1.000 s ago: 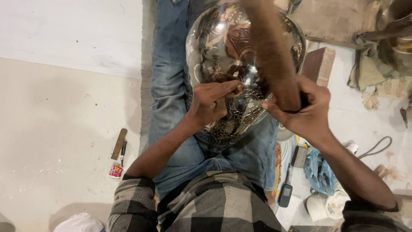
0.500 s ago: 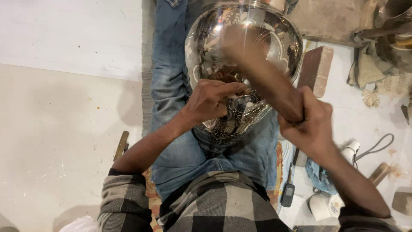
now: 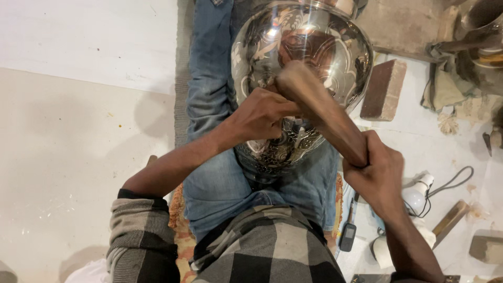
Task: The person sits on the floor with a large engraved brass vase held between the legs and decorates its surface by hammering. They hold a small punch against the metal with one hand and strike it with a wooden mallet in the other, repositioning the punch repeatedly to work patterned areas of the vase.
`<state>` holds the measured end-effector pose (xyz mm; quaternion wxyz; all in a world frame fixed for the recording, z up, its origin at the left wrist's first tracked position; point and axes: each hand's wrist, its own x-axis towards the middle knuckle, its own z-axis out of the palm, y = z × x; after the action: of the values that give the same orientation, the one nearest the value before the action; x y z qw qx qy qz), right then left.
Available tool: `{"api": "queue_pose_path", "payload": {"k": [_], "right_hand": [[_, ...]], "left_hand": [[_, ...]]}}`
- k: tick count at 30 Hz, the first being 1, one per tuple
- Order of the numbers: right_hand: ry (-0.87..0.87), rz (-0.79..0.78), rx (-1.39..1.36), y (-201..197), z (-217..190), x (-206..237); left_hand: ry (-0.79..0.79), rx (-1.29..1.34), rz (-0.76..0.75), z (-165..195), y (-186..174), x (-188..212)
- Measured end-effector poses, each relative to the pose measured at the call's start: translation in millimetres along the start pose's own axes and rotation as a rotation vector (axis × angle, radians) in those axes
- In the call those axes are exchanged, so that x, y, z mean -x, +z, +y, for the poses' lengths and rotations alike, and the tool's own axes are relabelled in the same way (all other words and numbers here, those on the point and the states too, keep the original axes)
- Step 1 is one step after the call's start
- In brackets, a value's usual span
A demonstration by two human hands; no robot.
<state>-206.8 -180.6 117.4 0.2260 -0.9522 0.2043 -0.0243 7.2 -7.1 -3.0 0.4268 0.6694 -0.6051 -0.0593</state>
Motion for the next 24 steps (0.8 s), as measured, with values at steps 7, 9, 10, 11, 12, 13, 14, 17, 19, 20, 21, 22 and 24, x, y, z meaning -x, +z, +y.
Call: {"api": "queue_pose_path", "payload": {"k": [7,9,10,11,12,13,14,17,19,20,21,22,24], "right_hand": [[0.147,0.165,-0.058,33.6,10.3,30.0],[0.177,0.208,-0.074,41.4,15.1,37.9],[0.164,0.164,-0.02,45.4,17.7,41.6],[0.154,0.116,0.035,49.2,20.3,46.3],[0.196,0.158,-0.037,54.3,21.8,53.0],[0.235,0.22,-0.107,62.7,23.4,56.7],[0.262,0.282,-0.18,72.1,25.4,59.7],[0.198,0.279,-0.151,92.4,34.7,75.3],[0.242,0.507,-0.347,114.4,37.5,83.7],[0.257,0.608,-0.448,125.2,38.9,85.2],[0.247,0.512,-0.357,127.7,44.1,90.4],[0.245,0.415,-0.263,131.0,47.5,95.5],[0.24,0.412,-0.255,143.3,53.2,93.8]], "left_hand": [[0.169,0.088,0.044,-4.1,-8.6,-7.8],[0.094,0.075,-0.072,-5.2,-10.5,-10.9],[0.13,0.056,-0.052,-5.6,-11.6,-12.1],[0.164,0.041,-0.034,-6.2,-12.2,-14.1],[0.212,0.029,-0.023,-5.7,-12.9,-15.2],[0.22,0.072,-0.06,-6.3,-14.1,-17.5],[0.226,0.107,-0.093,-7.2,-15.9,-20.4],[0.224,0.095,-0.207,-3.9,-18.9,-25.2],[0.272,-0.009,-0.301,-4.4,-19.9,-35.5],[0.279,-0.072,-0.348,-4.9,-21.0,-40.2],[0.276,-0.114,-0.399,-1.9,-19.5,-40.6],[0.301,-0.126,-0.432,0.5,-18.3,-40.8],[0.369,-0.195,-0.491,-4.5,-21.1,-46.5]]}}
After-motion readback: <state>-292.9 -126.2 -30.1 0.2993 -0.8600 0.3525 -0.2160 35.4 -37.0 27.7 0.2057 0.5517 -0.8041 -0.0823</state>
